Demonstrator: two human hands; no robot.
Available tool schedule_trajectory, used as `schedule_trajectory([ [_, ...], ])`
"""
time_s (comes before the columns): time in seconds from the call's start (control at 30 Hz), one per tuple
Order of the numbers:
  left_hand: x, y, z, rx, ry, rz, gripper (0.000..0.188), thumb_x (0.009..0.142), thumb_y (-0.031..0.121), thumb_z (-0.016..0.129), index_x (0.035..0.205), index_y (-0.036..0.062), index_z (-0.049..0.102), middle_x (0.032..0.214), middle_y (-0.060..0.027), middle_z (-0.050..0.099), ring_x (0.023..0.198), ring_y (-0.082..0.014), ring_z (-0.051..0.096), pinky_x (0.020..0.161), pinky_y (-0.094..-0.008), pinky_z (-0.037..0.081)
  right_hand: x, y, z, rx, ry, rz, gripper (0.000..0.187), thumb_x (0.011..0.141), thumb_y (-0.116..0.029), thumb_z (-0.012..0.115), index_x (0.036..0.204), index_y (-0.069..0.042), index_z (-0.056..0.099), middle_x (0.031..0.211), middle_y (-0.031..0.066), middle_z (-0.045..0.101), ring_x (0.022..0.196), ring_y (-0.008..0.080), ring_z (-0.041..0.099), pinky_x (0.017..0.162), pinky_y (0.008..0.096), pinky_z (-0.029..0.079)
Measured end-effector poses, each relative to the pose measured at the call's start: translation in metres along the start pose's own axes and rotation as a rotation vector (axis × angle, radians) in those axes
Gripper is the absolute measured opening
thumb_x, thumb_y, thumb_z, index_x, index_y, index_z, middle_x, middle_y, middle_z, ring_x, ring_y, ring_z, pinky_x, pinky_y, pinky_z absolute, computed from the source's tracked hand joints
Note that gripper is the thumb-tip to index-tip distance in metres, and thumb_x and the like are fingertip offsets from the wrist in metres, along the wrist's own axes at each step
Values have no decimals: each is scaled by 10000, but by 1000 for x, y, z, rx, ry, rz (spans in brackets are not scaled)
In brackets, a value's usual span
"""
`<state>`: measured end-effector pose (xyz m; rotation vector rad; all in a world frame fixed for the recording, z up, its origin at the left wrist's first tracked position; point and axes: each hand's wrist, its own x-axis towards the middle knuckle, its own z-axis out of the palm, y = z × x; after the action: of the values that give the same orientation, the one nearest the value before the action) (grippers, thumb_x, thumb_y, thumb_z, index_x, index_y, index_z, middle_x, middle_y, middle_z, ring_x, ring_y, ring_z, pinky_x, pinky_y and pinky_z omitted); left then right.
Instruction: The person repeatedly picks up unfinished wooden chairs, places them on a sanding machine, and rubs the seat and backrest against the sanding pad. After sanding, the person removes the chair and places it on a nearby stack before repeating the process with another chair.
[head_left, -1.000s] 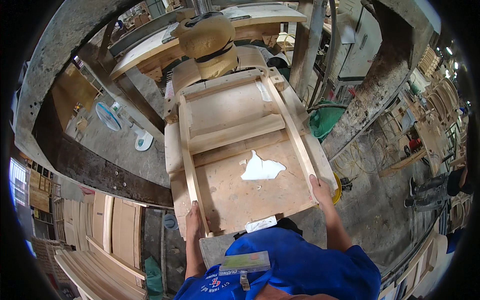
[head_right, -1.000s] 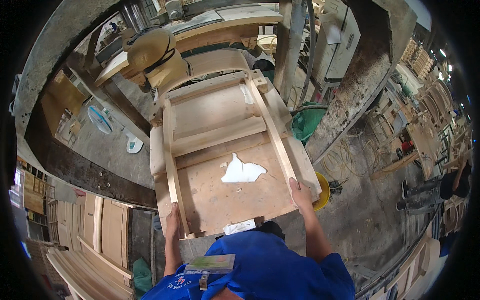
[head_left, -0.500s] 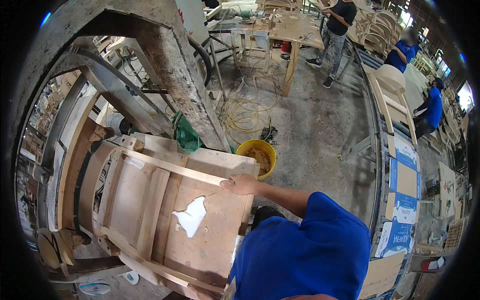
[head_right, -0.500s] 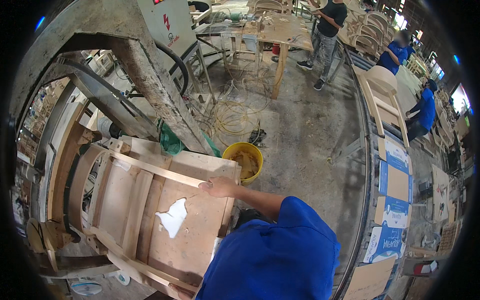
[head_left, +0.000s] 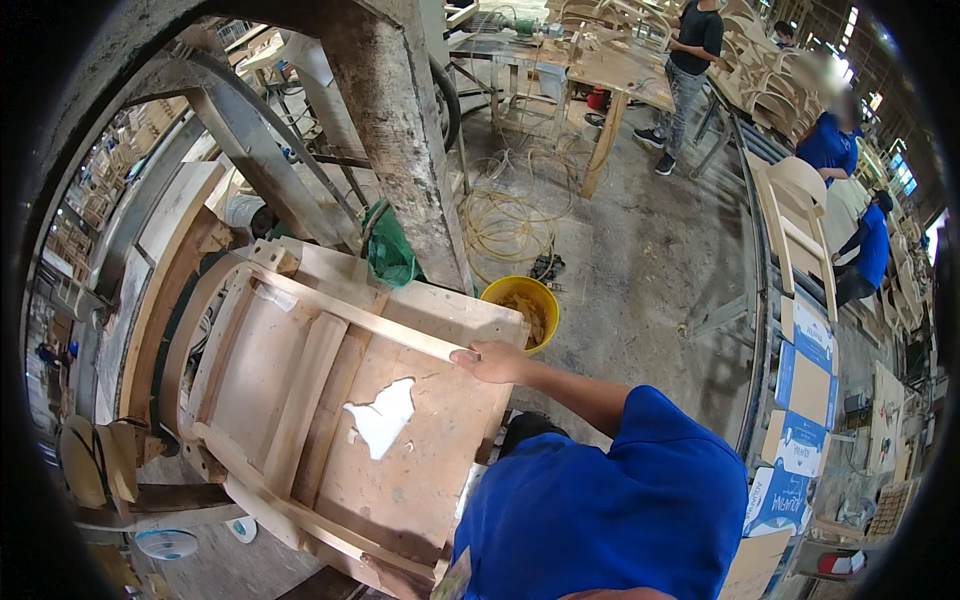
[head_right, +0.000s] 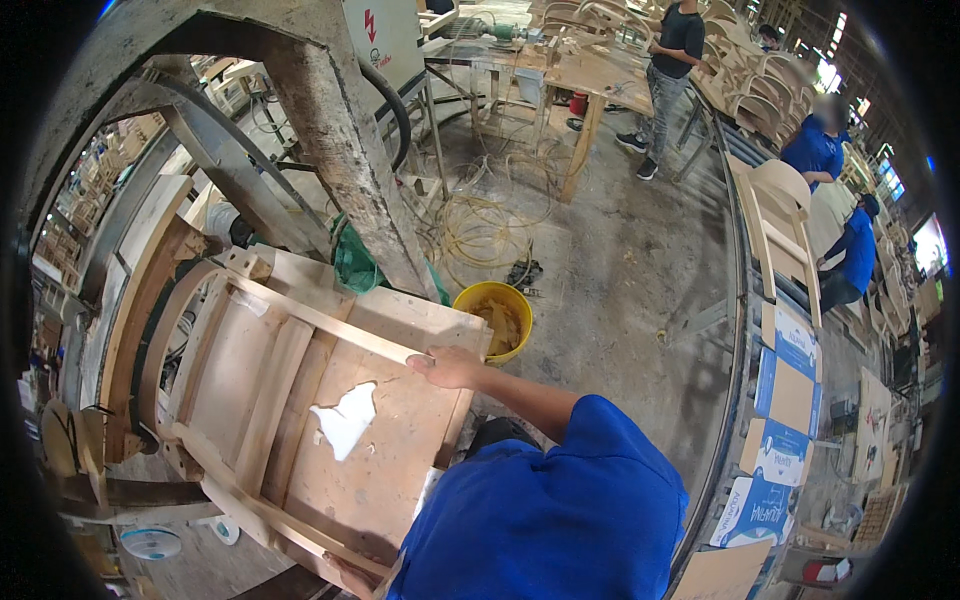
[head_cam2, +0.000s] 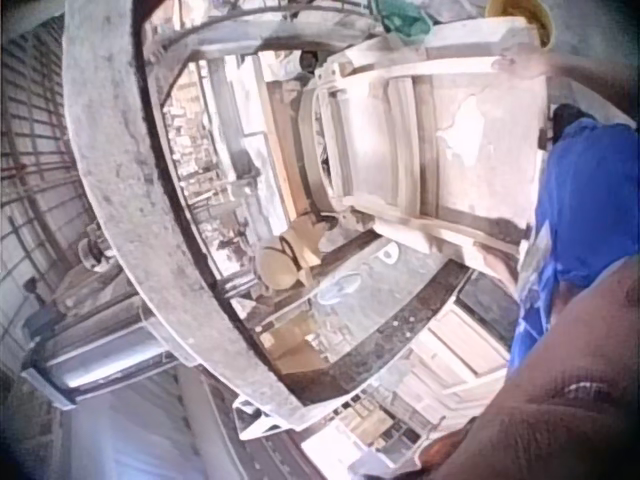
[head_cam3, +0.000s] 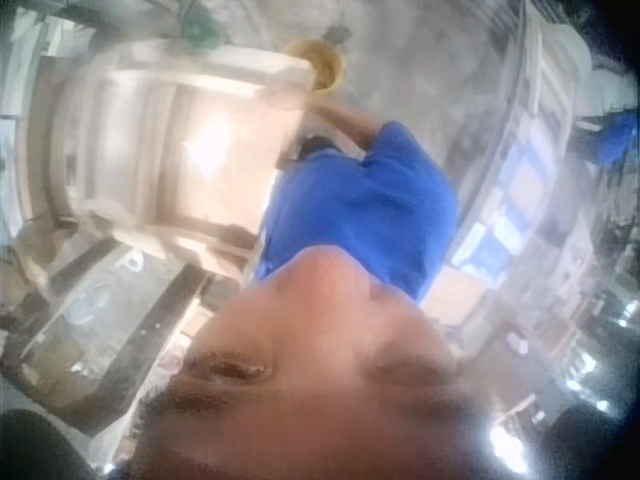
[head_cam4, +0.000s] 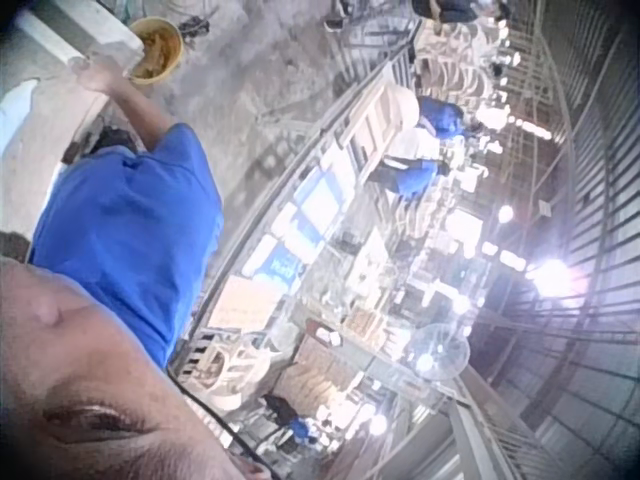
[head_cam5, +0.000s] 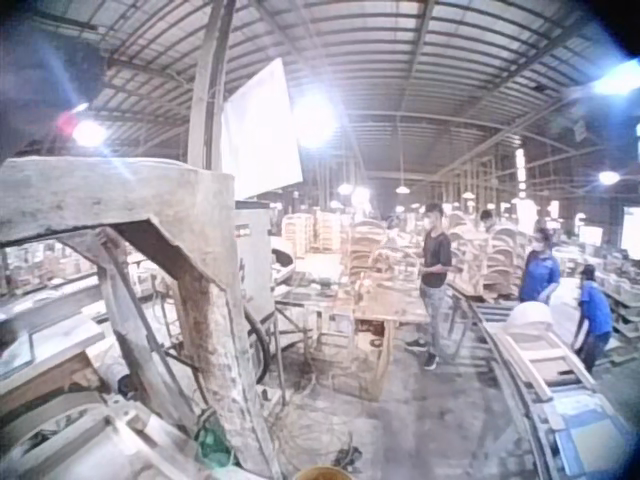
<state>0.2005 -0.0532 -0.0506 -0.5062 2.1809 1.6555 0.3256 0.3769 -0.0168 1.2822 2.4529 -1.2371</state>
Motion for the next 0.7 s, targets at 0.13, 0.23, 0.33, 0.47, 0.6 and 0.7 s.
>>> schedule_trajectory([
  [0.13,5,2,8,23,-11,3,550,1074,564,452,1273,70,593,893,-97,658,728,-234,659,609,-355,551,1,3,1,-9,31,-11,868,992,-740,367,1376,4,596,1343,287,633,1276,442,589,1088,469,449],
  [0.23,6,4,12,29,-9,3,551,1073,567,451,1266,70,594,879,-96,655,718,-232,657,602,-356,549,3,2,-2,37,-71,-6,834,999,-729,360,1341,-13,615,1326,294,637,1265,449,594,1080,483,453],
  [0.33,9,5,16,32,-12,6,552,1073,570,450,1260,70,595,866,-95,653,707,-231,654,595,-358,548,2,2,0,8,2,-8,836,998,-730,363,1337,-9,616,1311,291,645,1257,447,598,1079,494,451],
  [0.47,11,5,14,39,3,2,554,1072,573,448,1251,70,597,849,-93,649,693,-229,652,587,-359,545,-3,-3,-4,-5,9,-5,854,991,-740,367,1334,-1,622,1318,290,643,1260,445,598,1085,500,445],
  [0.6,12,4,12,46,10,6,556,1071,577,447,1242,70,599,831,-92,646,679,-227,649,578,-361,542,-6,-8,-8,4,3,-24,878,976,-754,376,1320,10,636,1321,295,644,1265,447,598,1091,501,442],
  [0.7,16,4,13,55,-4,4,557,1070,580,445,1235,71,600,818,-91,643,669,-226,647,571,-362,541,-8,-6,-9,-12,17,-15,869,982,-751,377,1332,3,631,1300,300,649,1248,451,603,1075,500,453],
])
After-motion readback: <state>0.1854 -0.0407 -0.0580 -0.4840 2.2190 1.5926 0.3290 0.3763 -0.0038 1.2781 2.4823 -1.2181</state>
